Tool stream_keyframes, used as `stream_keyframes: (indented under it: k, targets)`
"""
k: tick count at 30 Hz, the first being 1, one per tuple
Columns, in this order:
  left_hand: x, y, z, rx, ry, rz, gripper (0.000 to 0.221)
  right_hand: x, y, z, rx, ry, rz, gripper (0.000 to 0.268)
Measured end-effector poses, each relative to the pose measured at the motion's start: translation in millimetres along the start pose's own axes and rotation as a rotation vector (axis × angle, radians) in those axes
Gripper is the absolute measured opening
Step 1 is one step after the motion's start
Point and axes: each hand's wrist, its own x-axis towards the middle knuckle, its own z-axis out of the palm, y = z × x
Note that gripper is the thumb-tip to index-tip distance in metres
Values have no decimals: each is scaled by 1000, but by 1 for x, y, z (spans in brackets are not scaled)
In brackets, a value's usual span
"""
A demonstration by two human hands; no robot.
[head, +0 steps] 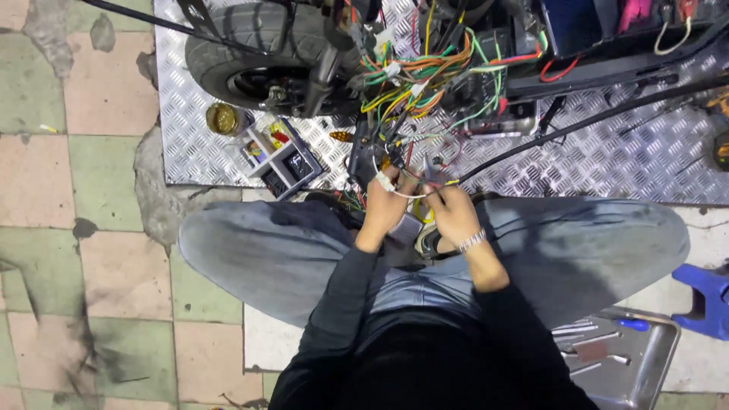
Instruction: Repairing and connecting wires in a motorcycle's electrical harness using scissors and manual dexterity.
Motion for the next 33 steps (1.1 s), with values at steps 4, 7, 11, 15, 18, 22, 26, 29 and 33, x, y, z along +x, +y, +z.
stream_keyframes:
  k: [4,7,11,15,18,22,26,29,33]
  targets:
    - [-30,49,-15,-81,-101,-58,23,-44,-55,-40,144,-12,-110,28]
    - [-40,88,-41,-335,6,-208,8,-62,-46,-57,210,-46,-68,29]
    - [-34,161,-91,162,407,292,4,-55,-22,-100,570,205,-12,15]
    - [-20,227,-62,527,58,801,19,-24,-51,-122,866,296,-352,10]
    - [-11,256,-31,912,109,789,26,-17,-102,-128,988,317,-359,15]
    - [-14,253,-30,940,175,739,36,-44,-103,-129,1350,534,-552,17]
    - [-23,247,-51,677,65,832,29,-57,-166,-130,767,861,-339,18]
    - [-24,238,-53,640,101,847,29,-34,-143,-129,952,500,-316,12]
    - [-21,226,-49,670,176,870,26,-18,-127,-121,1247,-89,-463,21]
